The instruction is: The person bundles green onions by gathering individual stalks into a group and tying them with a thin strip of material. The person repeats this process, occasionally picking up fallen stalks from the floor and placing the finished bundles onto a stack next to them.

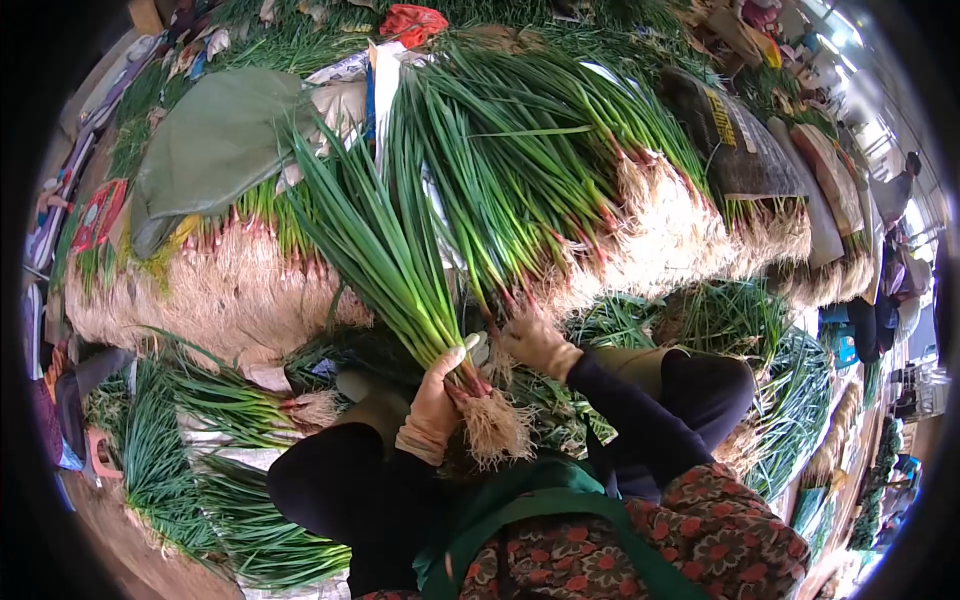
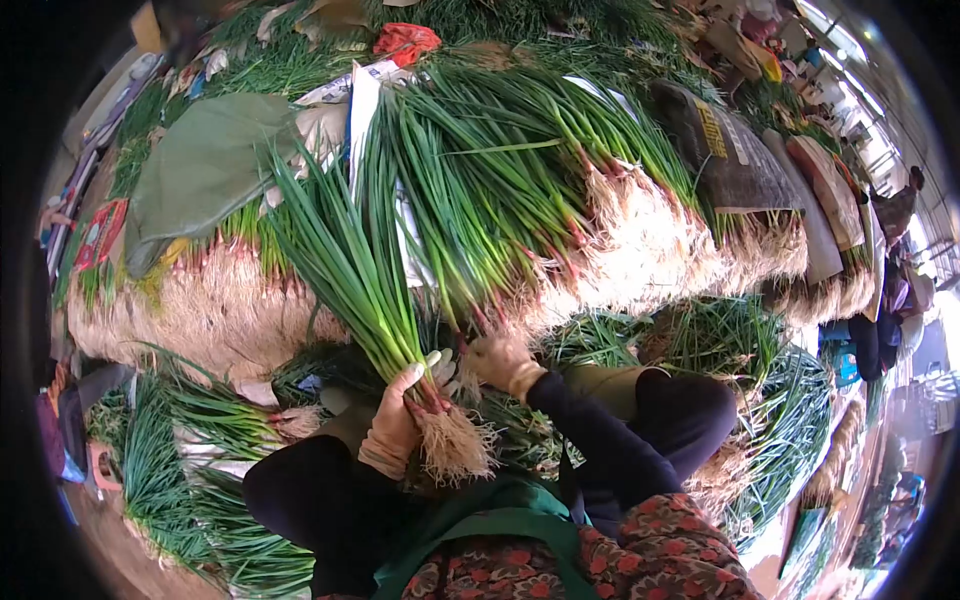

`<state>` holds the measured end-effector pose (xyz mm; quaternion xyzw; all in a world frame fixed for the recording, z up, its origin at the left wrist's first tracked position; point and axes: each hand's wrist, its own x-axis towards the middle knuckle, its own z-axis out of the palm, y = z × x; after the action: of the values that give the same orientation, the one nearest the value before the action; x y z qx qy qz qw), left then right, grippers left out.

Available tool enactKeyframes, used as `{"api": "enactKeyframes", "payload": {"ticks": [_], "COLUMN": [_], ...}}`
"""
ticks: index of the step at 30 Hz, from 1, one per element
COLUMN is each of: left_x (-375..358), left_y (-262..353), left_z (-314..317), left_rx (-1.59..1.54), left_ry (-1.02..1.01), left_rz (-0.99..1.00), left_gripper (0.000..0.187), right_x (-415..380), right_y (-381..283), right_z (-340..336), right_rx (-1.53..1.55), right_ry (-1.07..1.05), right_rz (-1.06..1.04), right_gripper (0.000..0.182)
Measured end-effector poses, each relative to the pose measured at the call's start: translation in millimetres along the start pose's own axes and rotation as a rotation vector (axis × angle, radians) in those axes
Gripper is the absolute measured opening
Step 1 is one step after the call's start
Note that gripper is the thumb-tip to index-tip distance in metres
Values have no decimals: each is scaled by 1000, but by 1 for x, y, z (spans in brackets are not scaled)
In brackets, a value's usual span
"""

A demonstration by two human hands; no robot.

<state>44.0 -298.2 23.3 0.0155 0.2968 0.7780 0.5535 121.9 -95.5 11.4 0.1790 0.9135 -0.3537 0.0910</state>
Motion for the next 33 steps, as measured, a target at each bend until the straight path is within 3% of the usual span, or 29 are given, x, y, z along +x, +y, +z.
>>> {"api": "enactKeyframes", "payload": {"ticks": [2, 4, 6, 8, 11, 17, 19, 21, 24, 27, 29, 30, 32, 33], "left_x": [-1, 1, 3, 0, -3, -4, -6, -4, 3, 1, -4, -7, -11, -15], "left_y": [3, -2, -7, -7, -6, -2, -1, -4, -11, -13, -3, 2, 6, 8], "left_z": [19, 29, 16, 10, 13, 16, 16, 10, 5, 6, 16, 35, 32, 40], "left_rx": [-41, -74, -167, -236, -212, -144, -132, -135, -42, 92, 53, -67, -281, -298], "left_ry": [107, 204, 144, 78, 114, 125, 128, 127, 156, 243, 251, 367, 88, 159], "left_rz": [-17, 20, 23, 36, 25, -45, -44, -32, -13, -30, 22, 75, 110, 107], "left_gripper": [50, 50, 47, 46, 43, 45, 45, 40, 33, 31, 33, 34, 35, 36], "right_x": [-12, -3, 21, 45, 62, 135, 113, 84, 59, 21, 43, 46, 36, 34], "right_y": [17, 27, 26, 15, -11, 53, 21, -23, -8, -47, 0, 1, 13, 3], "right_z": [15, 12, 0, 3, 6, 49, 21, -12, 17, 10, 38, 38, 26, 22], "right_rx": [92, -42, 15, -156, -501, -831, -663, -229, -488, -140, -146, -149, 1447, 1482], "right_ry": [67, 240, 258, 266, 317, 310, 200, 90, 193, 62, 201, 268, 5, -127], "right_rz": [-205, -290, 30, 99, -20, 343, 191, 70, -767, -266, -457, -556, 449, 402], "right_gripper": [27, 26, 27, 33, 40, 40, 39, 37, 17, 19, 18, 18, 20, 22]}}
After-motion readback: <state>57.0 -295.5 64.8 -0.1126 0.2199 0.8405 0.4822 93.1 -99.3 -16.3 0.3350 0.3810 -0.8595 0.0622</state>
